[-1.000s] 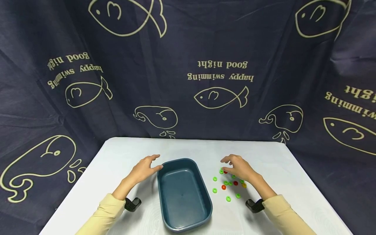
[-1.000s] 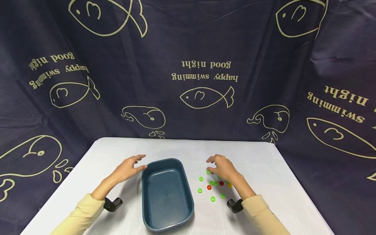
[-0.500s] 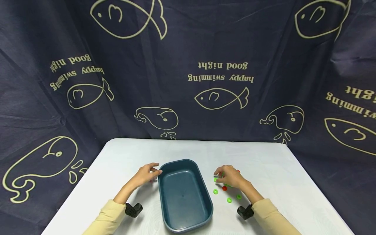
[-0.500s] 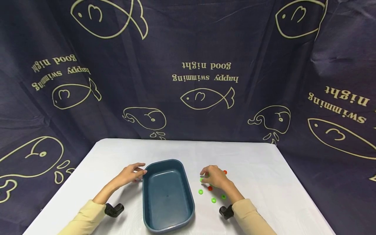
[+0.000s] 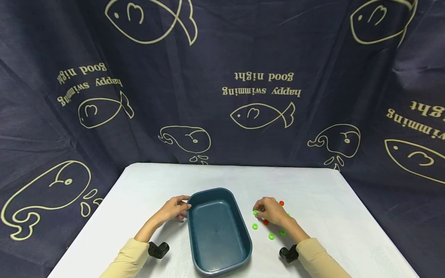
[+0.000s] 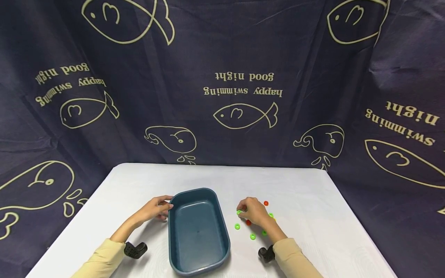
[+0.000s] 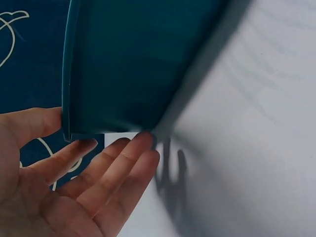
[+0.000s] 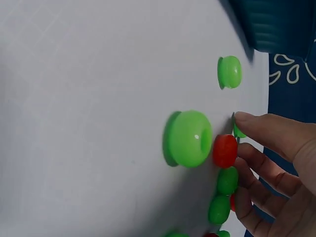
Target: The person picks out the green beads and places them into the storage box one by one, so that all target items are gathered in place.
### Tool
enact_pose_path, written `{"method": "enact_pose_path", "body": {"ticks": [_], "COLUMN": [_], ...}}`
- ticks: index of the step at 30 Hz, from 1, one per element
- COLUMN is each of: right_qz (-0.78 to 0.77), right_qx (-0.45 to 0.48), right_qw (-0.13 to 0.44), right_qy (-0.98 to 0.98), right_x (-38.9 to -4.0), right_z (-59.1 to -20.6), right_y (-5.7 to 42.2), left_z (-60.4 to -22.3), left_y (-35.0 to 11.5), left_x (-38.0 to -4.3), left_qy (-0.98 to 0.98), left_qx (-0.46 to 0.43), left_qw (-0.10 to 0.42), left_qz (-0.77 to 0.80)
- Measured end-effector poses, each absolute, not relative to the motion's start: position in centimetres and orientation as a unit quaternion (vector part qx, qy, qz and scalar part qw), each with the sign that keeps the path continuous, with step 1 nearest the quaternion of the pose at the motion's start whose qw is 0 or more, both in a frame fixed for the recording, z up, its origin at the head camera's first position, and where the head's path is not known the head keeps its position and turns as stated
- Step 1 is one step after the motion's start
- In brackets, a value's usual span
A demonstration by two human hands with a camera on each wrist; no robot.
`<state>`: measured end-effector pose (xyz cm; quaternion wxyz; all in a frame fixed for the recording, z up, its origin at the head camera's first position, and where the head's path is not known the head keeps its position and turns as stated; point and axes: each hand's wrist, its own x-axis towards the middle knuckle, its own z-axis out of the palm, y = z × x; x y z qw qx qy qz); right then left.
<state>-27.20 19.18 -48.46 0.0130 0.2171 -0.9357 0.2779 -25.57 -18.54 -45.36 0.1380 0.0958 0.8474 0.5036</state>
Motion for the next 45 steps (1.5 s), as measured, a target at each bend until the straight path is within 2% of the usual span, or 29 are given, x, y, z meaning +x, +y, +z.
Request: {"method": "enact_pose_path", "body": {"ticks": [7, 15, 20, 28, 36, 45], "right_qz": [0.322, 0.333, 0.346, 0.355, 0.335, 0.267], "right_qx": [0.217, 0.236, 0.241, 0.273, 0.311, 0.302], "right_qw": [0.018, 0.059, 0.068, 0.071, 0.040, -0.027], "right_qy": [-0.921, -0.911, -0.904, -0.891, -0.888, -0.915], "right_x": [-27.2, -27.9, -28.3, -28.9, -29.3, -29.1], "right_z": [-47.1, -44.1, -42.1, -40.3, -41.0, -43.6], "right_y": [19.2, 17.8, 15.7, 10.6, 5.8, 2.4], "left_z": [-45.7, -45.5, -45.3, -45.7, -45.5, -45.6], "left_y": [-18.6, -18.7, -18.9, -18.7, -18.5, -18.6], "left_x": [-25.7, -25.6, -25.6, -25.7, -25.5, -25.7], "left_qy": [0.838, 0.834, 0.828, 0.828, 0.827, 0.825], "left_qx": [0.098, 0.105, 0.129, 0.103, 0.099, 0.102], "left_qw": [0.144, 0.143, 0.136, 0.150, 0.153, 0.158], "left_qz": [0.517, 0.523, 0.528, 0.530, 0.532, 0.532]}}
